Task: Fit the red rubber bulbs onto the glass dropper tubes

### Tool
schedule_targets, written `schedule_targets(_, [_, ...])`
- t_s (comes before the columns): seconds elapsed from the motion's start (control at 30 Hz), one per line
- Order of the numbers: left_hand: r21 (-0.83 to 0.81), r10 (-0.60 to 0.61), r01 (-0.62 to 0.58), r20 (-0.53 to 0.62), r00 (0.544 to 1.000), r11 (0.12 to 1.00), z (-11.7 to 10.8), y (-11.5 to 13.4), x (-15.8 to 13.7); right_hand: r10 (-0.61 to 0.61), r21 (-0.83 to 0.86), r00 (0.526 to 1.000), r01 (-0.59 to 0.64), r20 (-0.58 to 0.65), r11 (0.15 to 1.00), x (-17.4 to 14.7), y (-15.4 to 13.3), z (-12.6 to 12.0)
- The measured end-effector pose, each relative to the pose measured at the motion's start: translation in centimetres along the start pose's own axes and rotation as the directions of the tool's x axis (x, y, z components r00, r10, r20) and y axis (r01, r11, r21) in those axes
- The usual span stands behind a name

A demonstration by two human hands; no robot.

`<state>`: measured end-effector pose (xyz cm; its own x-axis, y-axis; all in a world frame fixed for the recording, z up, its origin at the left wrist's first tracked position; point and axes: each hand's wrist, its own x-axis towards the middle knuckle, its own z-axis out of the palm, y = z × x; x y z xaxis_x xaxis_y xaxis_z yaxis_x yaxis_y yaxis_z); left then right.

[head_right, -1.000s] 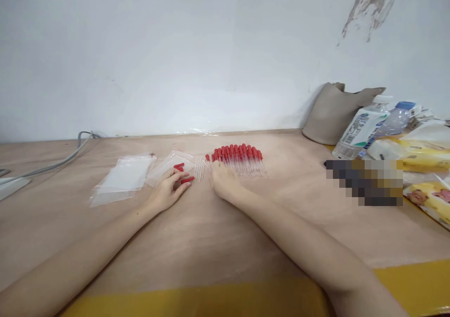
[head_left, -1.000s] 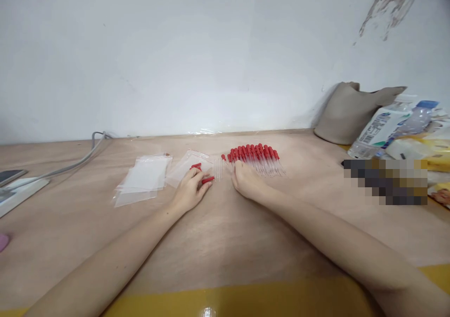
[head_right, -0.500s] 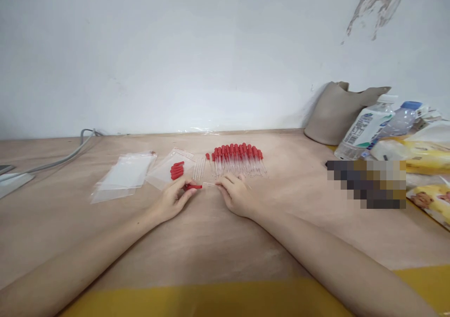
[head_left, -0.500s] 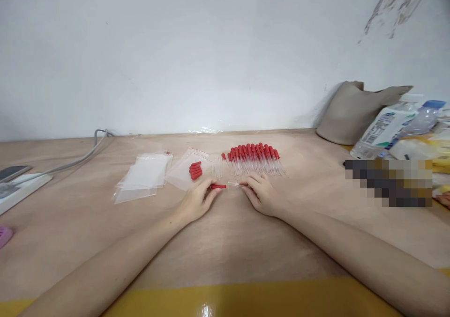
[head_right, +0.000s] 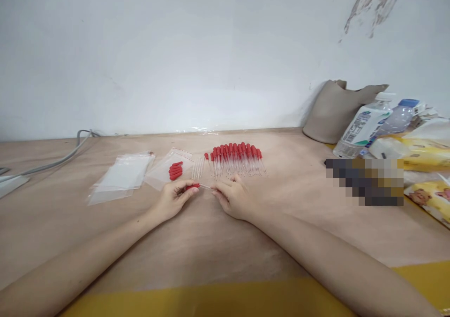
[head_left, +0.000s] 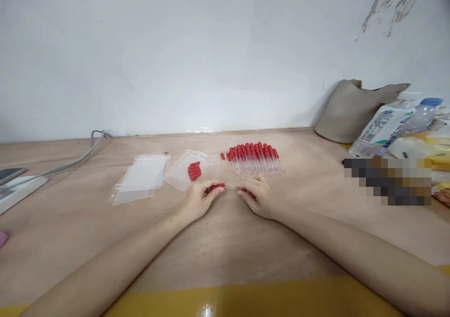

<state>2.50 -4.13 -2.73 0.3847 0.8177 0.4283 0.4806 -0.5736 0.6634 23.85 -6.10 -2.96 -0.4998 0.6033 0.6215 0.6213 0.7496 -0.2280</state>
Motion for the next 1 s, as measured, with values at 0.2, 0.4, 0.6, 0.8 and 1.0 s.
schedule_targets(0.2, [-0.101, -0.015, 0.018, 0.034, 0.999, 0.995, 0.04, -0.20, -0.01, 0.024, 0.061, 0.998, -0.027, 0.051, 0.998, 0.11, 0.27, -0.24])
schedule_targets(0.4, [-0.098, 0.016, -0.008, 0.085, 0.996, 0.995, -0.35, 0.41, -0.09, -0.030, 0.094, 0.997, 0.024, 0.066, 0.995, 0.39, 0.50, -0.44])
schedule_targets(0.6, [-0.077, 0.066, -0.055, 0.153, 0.986, 0.996, -0.50, 0.47, -0.10, -0.113, 0.078, 0.991, 0.107, 0.075, 0.991, 0.61, 0.78, -0.68])
schedule_targets(0.8, [0.080, 0.108, -0.120, 0.140, 0.984, 0.990, -0.45, 0.66, -0.34, -0.158, -0.117, 0.984, 0.168, 0.084, 0.979, 0.42, 0.74, -0.53])
schedule_targets(1.0, [0.094, 0.148, -0.149, 0.012, 0.989, 0.984, -0.57, -0.03, -0.09, -0.094, -0.019, 0.996, 0.094, -0.009, 0.995, 0.36, 0.89, 0.08])
